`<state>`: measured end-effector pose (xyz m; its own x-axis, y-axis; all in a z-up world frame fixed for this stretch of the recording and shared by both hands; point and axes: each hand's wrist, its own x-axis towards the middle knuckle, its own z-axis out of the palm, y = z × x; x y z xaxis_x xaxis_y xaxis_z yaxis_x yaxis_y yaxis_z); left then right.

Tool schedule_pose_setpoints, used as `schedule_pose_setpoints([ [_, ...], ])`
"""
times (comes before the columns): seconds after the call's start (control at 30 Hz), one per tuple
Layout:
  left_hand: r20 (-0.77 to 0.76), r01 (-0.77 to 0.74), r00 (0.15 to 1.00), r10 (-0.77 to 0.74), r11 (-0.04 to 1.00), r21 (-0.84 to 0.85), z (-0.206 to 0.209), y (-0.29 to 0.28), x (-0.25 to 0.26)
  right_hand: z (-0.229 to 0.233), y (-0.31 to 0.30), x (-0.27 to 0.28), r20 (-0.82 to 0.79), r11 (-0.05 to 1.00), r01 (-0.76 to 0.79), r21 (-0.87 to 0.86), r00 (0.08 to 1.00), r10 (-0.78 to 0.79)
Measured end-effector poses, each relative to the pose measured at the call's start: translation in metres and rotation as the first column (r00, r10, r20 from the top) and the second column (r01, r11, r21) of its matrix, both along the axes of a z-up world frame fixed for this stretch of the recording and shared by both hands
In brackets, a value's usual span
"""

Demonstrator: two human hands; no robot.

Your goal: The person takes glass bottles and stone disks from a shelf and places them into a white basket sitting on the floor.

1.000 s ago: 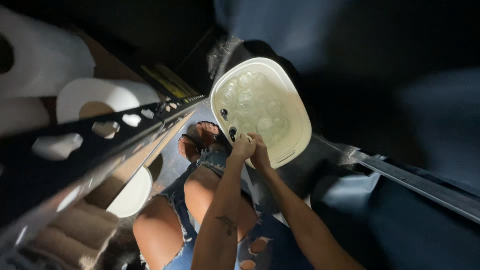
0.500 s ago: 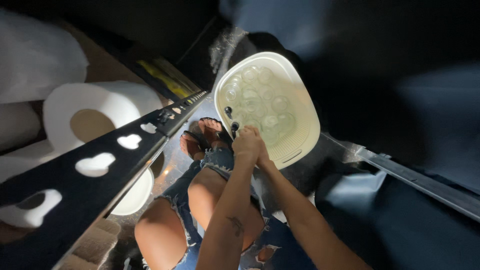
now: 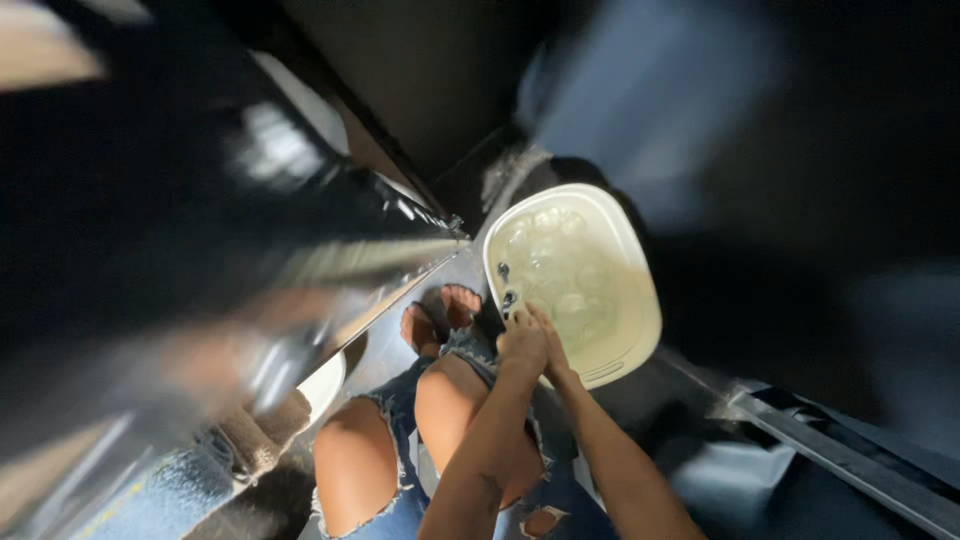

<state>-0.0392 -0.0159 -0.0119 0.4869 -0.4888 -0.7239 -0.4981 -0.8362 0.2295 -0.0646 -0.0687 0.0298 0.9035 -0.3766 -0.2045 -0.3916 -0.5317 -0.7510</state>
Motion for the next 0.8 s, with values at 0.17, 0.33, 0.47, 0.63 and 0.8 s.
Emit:
schedule_pose_setpoints([
  [0.17,-0.014,-0.073,0.997,0.072,0.997,-0.022,0.036,0.012,-0.003,0.026,0.001,-0.013,0.031,1.000,0.011,0.016,0.999,-0.011],
  [0.33,-0.009,-0.166,0.986,0.166,0.981,-0.101,0.113,0.024,0.005,0.046,0.011,-0.031,0.075,1.000,-0.007,0.020,0.997,0.006],
  [0.47,-0.068,-0.567,0.812,0.580,0.756,-0.328,0.150,0.026,-0.020,0.065,0.022,-0.055,0.098,1.000,-0.003,0.018,0.995,0.001],
  [0.63,-0.047,-0.402,0.897,0.440,0.765,-0.503,0.259,0.072,-0.029,0.088,0.027,-0.070,0.140,1.000,-0.021,0.003,0.990,0.021],
  [0.8,-0.150,-0.347,0.909,0.389,0.508,-0.788,0.285,0.128,-0.050,0.119,0.035,-0.063,0.178,0.996,-0.090,-0.014,0.980,0.091],
])
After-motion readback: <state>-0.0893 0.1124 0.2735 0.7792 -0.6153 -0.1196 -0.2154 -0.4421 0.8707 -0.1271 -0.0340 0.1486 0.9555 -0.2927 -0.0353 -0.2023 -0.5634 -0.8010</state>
